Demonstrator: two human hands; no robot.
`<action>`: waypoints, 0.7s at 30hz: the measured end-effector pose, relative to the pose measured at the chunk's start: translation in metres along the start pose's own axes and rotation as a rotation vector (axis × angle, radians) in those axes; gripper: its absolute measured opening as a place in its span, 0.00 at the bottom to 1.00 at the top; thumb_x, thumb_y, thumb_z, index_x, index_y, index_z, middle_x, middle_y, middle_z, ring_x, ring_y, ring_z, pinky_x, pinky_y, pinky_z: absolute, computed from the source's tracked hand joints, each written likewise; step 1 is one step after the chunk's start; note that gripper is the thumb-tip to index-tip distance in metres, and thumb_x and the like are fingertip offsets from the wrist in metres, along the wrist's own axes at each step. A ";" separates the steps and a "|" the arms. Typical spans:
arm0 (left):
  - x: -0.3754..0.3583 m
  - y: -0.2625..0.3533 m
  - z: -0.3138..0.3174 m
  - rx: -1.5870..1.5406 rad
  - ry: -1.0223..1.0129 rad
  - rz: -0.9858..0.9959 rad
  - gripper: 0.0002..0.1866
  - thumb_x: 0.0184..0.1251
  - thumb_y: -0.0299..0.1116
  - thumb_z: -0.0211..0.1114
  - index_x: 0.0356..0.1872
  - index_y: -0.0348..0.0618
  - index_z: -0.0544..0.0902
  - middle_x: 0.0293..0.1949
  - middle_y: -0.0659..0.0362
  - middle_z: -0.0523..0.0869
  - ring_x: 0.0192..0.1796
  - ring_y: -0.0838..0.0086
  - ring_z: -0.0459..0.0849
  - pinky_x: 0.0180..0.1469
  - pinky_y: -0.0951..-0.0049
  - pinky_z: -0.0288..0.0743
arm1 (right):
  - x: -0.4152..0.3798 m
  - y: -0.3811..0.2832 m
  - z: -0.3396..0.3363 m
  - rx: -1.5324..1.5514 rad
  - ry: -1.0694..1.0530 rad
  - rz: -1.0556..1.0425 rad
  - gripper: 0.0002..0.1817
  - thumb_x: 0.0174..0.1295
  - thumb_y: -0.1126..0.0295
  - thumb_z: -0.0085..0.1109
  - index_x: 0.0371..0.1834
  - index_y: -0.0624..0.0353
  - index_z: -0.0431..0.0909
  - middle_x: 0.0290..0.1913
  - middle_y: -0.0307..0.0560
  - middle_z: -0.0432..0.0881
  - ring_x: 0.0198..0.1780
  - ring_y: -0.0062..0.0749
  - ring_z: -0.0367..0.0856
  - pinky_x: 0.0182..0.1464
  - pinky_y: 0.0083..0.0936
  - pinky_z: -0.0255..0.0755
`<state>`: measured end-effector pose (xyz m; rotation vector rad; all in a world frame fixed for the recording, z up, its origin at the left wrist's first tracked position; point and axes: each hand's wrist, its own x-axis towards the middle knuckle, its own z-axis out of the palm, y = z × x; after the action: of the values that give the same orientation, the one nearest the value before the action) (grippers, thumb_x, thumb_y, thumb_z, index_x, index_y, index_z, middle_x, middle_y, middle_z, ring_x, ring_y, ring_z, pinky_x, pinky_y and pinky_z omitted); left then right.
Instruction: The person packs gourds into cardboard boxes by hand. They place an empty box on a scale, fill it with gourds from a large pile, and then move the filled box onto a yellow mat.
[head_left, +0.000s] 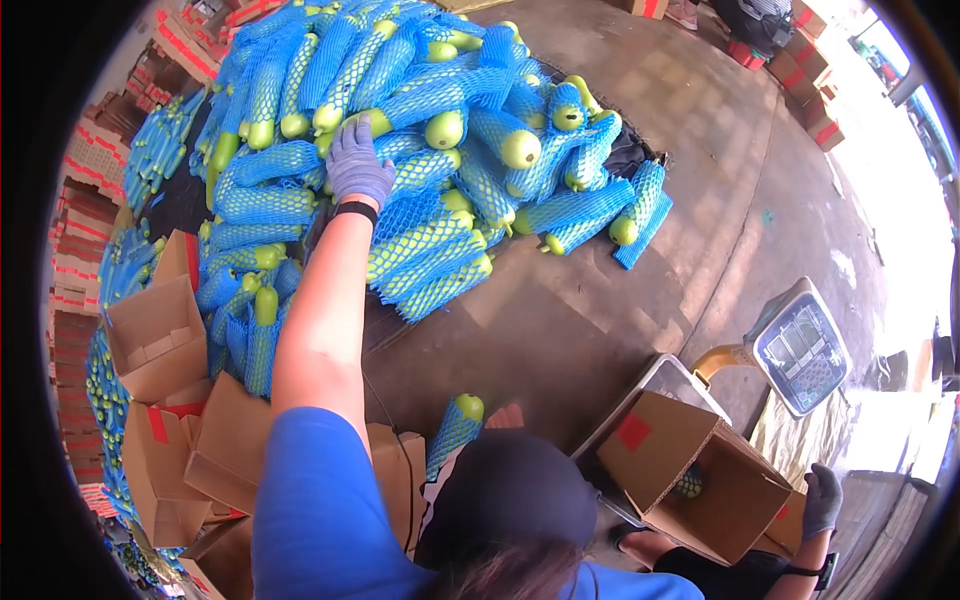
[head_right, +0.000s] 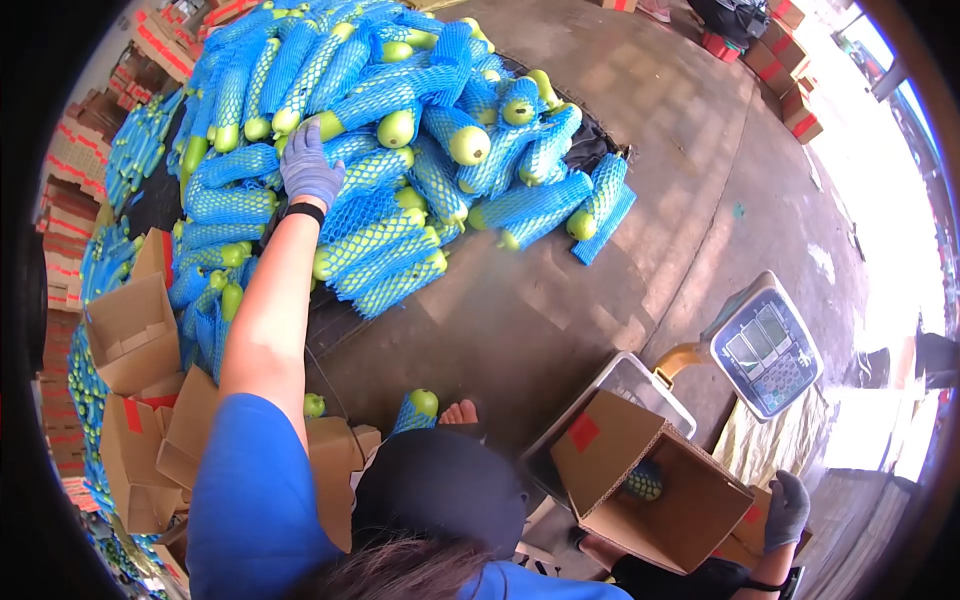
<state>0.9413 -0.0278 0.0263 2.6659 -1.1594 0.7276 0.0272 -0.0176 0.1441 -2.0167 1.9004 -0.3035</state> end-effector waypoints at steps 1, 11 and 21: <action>0.017 0.001 0.005 0.028 -0.018 0.039 0.51 0.52 0.46 0.76 0.76 0.53 0.57 0.71 0.56 0.67 0.76 0.57 0.62 0.74 0.51 0.56 | 0.001 -0.001 0.001 0.055 -0.011 0.040 0.09 0.67 0.76 0.58 0.48 0.66 0.82 0.44 0.47 0.86 0.46 0.29 0.84 0.52 0.26 0.77; 0.078 0.060 -0.014 0.408 -0.276 0.088 0.37 0.53 0.44 0.76 0.67 0.58 0.71 0.60 0.57 0.78 0.69 0.63 0.72 0.75 0.59 0.58 | -0.006 -0.017 0.004 0.103 0.002 0.038 0.06 0.64 0.79 0.58 0.41 0.64 0.84 0.36 0.47 0.85 0.37 0.30 0.87 0.42 0.24 0.78; -0.037 0.095 -0.111 -1.672 -0.439 0.003 0.32 0.52 0.43 0.77 0.55 0.41 0.73 0.44 0.58 0.82 0.42 0.74 0.82 0.49 0.69 0.78 | 0.001 -0.140 -0.005 0.074 0.109 -0.372 0.19 0.56 0.81 0.61 0.52 0.63 0.81 0.46 0.51 0.87 0.50 0.43 0.86 0.56 0.34 0.77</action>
<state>0.8099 -0.0344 0.1001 1.3058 -1.0181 -0.6835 0.1533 -0.0144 0.2040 -2.3371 1.5345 -0.5787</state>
